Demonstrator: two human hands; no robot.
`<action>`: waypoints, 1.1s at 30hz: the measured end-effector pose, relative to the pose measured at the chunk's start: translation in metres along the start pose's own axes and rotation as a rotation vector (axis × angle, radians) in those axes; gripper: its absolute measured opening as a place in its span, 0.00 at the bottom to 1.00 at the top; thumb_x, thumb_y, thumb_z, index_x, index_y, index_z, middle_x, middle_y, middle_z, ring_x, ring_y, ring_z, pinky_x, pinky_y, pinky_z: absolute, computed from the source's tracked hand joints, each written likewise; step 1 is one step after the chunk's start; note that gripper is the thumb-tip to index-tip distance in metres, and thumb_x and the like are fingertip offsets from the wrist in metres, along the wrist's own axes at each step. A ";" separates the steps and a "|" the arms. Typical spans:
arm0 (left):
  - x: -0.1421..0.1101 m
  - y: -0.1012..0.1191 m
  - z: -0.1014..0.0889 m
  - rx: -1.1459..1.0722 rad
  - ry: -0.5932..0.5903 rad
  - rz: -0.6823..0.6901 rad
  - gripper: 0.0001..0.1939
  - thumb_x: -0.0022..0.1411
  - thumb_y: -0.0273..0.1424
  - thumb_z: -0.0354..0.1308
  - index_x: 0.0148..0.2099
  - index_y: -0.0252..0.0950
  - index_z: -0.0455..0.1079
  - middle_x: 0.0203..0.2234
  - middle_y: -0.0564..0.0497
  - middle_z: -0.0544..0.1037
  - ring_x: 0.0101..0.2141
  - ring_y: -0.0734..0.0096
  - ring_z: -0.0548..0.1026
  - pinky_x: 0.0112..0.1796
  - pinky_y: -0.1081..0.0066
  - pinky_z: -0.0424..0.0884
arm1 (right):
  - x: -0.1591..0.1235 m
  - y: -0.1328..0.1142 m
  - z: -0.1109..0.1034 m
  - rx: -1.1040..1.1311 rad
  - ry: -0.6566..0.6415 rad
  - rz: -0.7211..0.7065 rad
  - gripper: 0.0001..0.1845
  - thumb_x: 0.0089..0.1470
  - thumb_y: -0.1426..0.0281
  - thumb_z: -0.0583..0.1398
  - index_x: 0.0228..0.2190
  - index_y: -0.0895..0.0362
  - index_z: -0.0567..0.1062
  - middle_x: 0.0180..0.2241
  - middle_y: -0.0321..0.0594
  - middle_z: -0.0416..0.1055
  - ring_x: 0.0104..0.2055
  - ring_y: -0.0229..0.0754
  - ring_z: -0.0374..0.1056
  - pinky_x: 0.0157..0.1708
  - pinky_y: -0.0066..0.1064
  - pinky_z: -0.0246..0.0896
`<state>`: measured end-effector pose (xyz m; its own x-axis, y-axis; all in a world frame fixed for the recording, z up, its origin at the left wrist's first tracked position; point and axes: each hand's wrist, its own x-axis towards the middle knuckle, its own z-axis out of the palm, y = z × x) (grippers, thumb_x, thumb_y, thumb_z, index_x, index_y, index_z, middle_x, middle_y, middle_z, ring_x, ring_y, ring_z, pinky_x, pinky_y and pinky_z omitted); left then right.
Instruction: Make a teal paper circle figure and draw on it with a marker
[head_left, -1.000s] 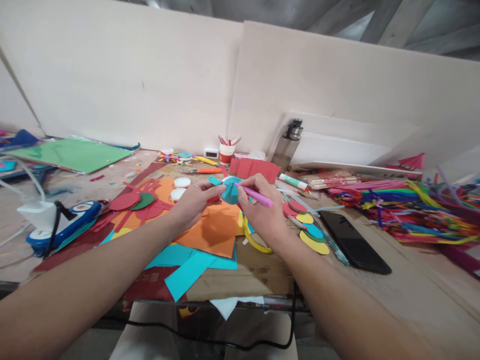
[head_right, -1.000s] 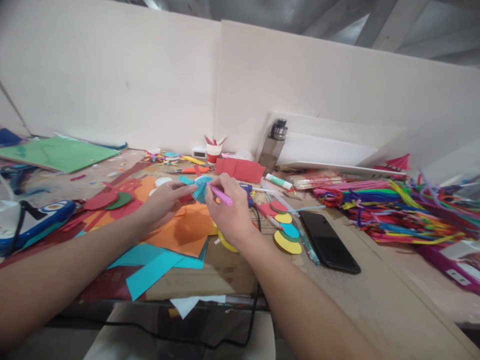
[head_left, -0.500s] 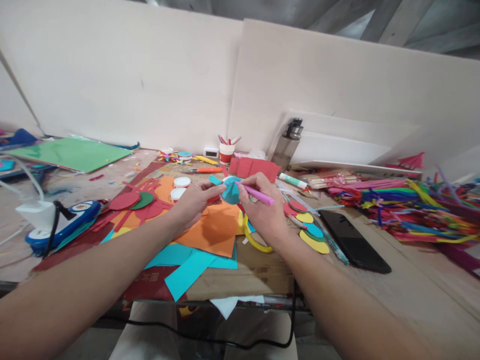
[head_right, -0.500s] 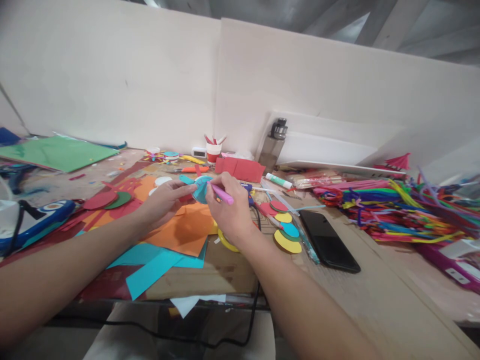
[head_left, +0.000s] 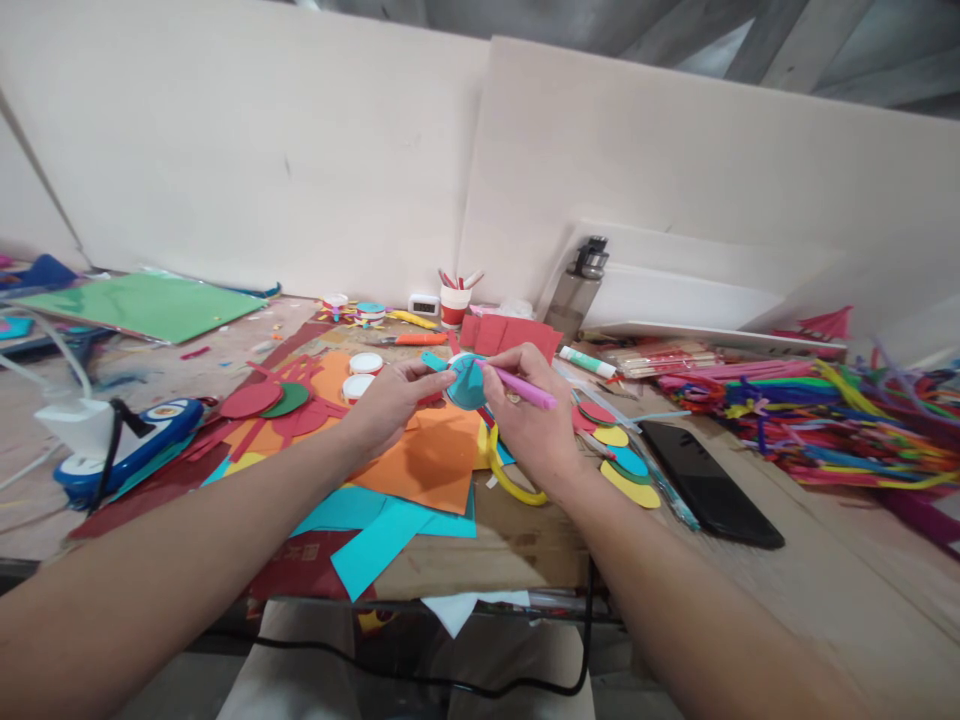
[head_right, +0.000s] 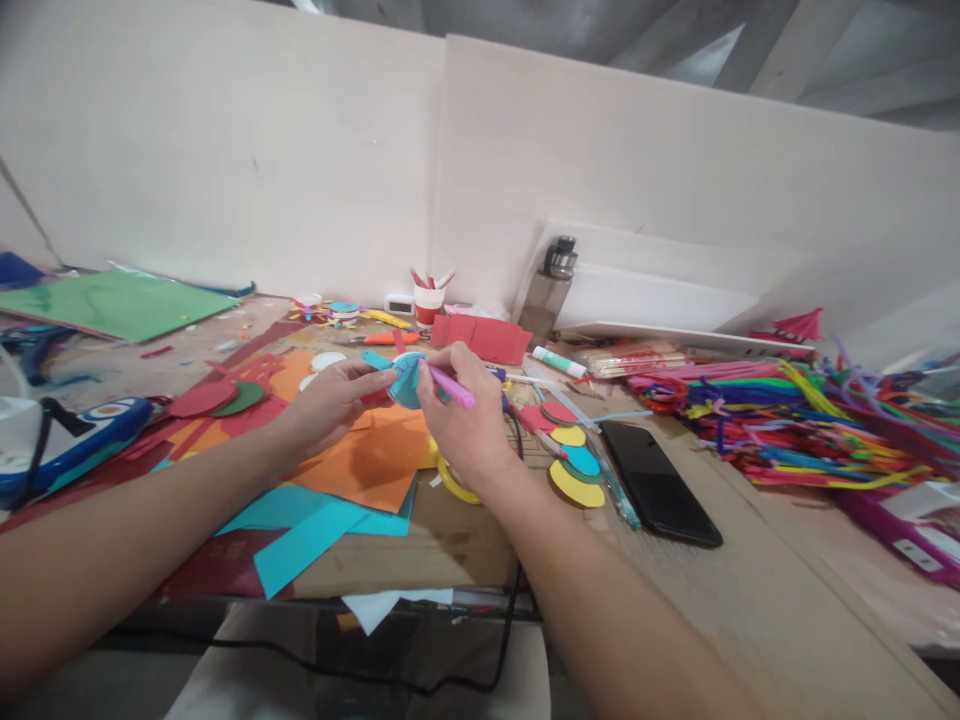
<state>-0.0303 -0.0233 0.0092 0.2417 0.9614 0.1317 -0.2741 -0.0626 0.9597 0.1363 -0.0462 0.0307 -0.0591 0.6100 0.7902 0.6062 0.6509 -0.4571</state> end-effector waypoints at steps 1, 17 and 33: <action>0.000 0.000 0.000 -0.002 -0.001 0.001 0.15 0.48 0.42 0.69 0.31 0.35 0.77 0.28 0.50 0.78 0.32 0.71 0.72 0.39 0.68 0.66 | 0.000 0.000 0.000 0.002 0.001 0.000 0.05 0.56 0.68 0.59 0.29 0.54 0.69 0.27 0.36 0.71 0.29 0.38 0.67 0.30 0.31 0.61; -0.001 -0.002 0.001 -0.003 0.000 0.034 0.14 0.49 0.41 0.68 0.32 0.36 0.77 0.28 0.51 0.77 0.31 0.72 0.71 0.38 0.69 0.65 | 0.001 0.000 0.000 0.001 -0.008 -0.011 0.05 0.55 0.69 0.59 0.29 0.54 0.69 0.27 0.35 0.71 0.29 0.37 0.66 0.30 0.30 0.60; 0.000 -0.002 0.000 -0.032 -0.004 0.046 0.13 0.50 0.39 0.68 0.34 0.36 0.78 0.30 0.50 0.78 0.33 0.73 0.71 0.38 0.70 0.66 | 0.001 -0.002 -0.002 -0.017 -0.032 -0.020 0.05 0.55 0.70 0.59 0.28 0.54 0.68 0.26 0.35 0.71 0.28 0.38 0.66 0.30 0.30 0.58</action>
<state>-0.0293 -0.0236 0.0069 0.2315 0.9567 0.1766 -0.3144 -0.0982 0.9442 0.1363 -0.0477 0.0328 -0.0963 0.6111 0.7857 0.6182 0.6554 -0.4340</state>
